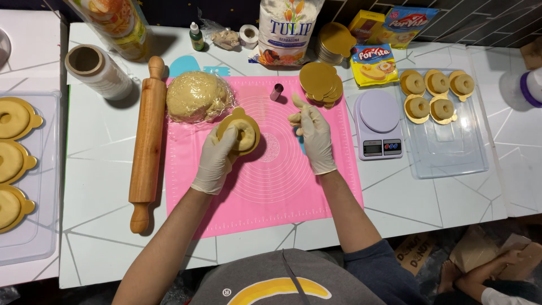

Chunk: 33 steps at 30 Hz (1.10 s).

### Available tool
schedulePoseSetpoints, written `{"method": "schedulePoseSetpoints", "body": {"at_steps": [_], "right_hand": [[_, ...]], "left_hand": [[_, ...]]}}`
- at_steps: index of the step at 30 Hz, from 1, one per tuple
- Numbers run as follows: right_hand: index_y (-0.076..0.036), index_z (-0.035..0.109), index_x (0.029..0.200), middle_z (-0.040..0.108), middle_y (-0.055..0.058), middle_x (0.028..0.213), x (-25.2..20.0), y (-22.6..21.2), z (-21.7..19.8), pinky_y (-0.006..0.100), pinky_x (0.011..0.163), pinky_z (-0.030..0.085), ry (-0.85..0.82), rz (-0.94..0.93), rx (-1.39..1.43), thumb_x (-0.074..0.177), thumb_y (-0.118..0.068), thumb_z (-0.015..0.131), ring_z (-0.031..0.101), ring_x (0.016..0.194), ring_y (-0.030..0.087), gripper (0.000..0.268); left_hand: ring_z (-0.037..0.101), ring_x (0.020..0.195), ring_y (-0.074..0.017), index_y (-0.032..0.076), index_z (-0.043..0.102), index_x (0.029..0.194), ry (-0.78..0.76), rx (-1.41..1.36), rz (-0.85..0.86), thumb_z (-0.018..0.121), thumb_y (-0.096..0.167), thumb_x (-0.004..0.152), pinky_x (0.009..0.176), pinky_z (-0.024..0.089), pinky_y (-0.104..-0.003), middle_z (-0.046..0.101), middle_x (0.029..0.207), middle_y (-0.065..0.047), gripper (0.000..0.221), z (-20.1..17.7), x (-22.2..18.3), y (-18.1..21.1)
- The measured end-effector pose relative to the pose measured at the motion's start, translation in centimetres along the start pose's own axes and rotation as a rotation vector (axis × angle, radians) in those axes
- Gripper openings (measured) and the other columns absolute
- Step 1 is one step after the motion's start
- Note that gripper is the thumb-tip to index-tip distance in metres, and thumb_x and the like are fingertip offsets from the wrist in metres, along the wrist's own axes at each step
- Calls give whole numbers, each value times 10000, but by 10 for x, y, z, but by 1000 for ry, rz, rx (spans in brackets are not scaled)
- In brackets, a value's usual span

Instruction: Shaping and rolling dough to prepare donuts for baking on a silicone mat

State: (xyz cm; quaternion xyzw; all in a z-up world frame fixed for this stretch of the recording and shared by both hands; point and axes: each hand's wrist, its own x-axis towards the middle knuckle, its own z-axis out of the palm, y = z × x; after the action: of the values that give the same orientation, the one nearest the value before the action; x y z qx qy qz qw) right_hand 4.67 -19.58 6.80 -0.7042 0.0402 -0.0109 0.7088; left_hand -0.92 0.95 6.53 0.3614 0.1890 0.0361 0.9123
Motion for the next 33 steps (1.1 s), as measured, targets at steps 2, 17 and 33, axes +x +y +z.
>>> {"method": "schedulePoseSetpoints", "body": {"at_steps": [2, 17, 33], "right_hand": [[-87, 691, 1235, 752, 76, 895, -14, -24, 15, 78, 555, 458, -5, 11, -14, 1068, -273, 521, 641, 735, 45, 303], [-100, 695, 1309, 740, 37, 889, -38, -21, 36, 187, 719, 571, -250, 109, -55, 966, -154, 680, 674, 792, 73, 348], [-67, 701, 1075, 734, 90, 744, -31, -11, 16, 139, 420, 458, -186, 246, 23, 955, -61, 642, 736, 606, 145, 133]], "left_hand": [[735, 798, -192, 45, 631, 1089, 19, 34, 29, 790, 150, 895, 716, 660, -370, 705, 923, -73, 272, -11, 13, -13], [696, 830, -149, 70, 634, 1178, 39, 246, 90, 869, 63, 802, 707, 670, -329, 680, 972, -62, 443, -19, 14, -22], [749, 967, -321, 33, 545, 1414, -305, 38, -53, 290, 690, 989, 804, 620, -522, 712, 1191, -178, 823, -23, 13, -18]]}}
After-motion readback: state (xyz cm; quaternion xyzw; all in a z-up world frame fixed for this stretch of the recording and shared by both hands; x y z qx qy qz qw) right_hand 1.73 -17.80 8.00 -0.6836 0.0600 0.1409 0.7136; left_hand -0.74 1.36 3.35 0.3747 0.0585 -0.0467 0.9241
